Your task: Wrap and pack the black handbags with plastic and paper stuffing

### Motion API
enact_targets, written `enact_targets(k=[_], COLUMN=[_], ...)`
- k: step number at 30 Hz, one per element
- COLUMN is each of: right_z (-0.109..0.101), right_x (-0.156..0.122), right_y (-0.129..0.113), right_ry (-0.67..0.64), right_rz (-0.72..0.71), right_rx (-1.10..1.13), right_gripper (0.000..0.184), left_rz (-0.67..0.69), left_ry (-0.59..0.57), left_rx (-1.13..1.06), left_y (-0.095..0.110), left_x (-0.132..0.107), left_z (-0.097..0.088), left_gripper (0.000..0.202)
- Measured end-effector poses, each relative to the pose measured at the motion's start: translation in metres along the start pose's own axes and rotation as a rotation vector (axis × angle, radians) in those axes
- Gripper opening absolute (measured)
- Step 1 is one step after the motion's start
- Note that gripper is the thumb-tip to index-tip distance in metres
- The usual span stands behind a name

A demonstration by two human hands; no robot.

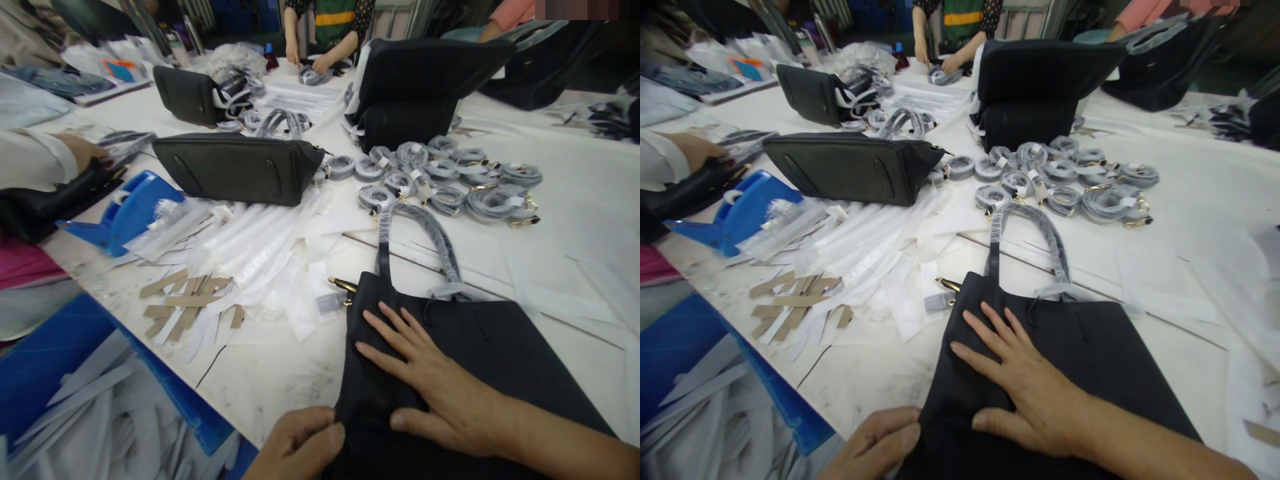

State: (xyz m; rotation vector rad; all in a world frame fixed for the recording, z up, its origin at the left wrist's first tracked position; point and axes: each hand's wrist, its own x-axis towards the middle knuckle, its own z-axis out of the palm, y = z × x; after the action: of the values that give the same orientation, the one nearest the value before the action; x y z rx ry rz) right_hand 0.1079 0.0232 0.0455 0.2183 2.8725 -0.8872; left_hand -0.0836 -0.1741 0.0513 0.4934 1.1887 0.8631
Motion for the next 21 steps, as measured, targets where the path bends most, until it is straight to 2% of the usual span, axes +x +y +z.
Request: enact_targets(k=[3,5,8,11,15,19,21], right_z=[0.011,0.018,0.025,0.028,0.03,0.032,0.032], right_x=[0.002,0.002,-0.001,-0.003,-0.004,-0.003,-0.002], right_y=[0.007,0.012,0.017,0.021,0.024,0.024,0.024], right_ry=[-0.043,-0.032,0.025,0.05,0.039,0.002,0.002], right_rz=[-0.016,-0.037,-0.078,-0.11,-0.136,-0.167,-0.178], right_rx=[-0.025,-0.045,-0.049,-0.068,-0.124,-0.16,-0.17], right_gripper=[0.072,0.069,0.066,0.063,0.061,0.063,0.063], left_rz=[-0.002,-0.034,-0.007,0.155,0.386,0.54,0.673], left_ry=[0.159,0.213,0.201,0.174,0.196,0.336,0.334], left_rx=[0.016,0.015,-0.023,-0.012,0.296,0.683,0.844], left_y=[-0.005,-0.011,-0.022,-0.031,-0.044,-0.05,-0.047], left_x=[0.014,0.022,0.021,0.005,-0.009,-0.005,-0.002], left_z=[0.003,0.004,0.004,0.006,0.008,0.002,-0.006], left_gripper=[0.057,0.054,0.053,0.061,0.063,0.055,0.057])
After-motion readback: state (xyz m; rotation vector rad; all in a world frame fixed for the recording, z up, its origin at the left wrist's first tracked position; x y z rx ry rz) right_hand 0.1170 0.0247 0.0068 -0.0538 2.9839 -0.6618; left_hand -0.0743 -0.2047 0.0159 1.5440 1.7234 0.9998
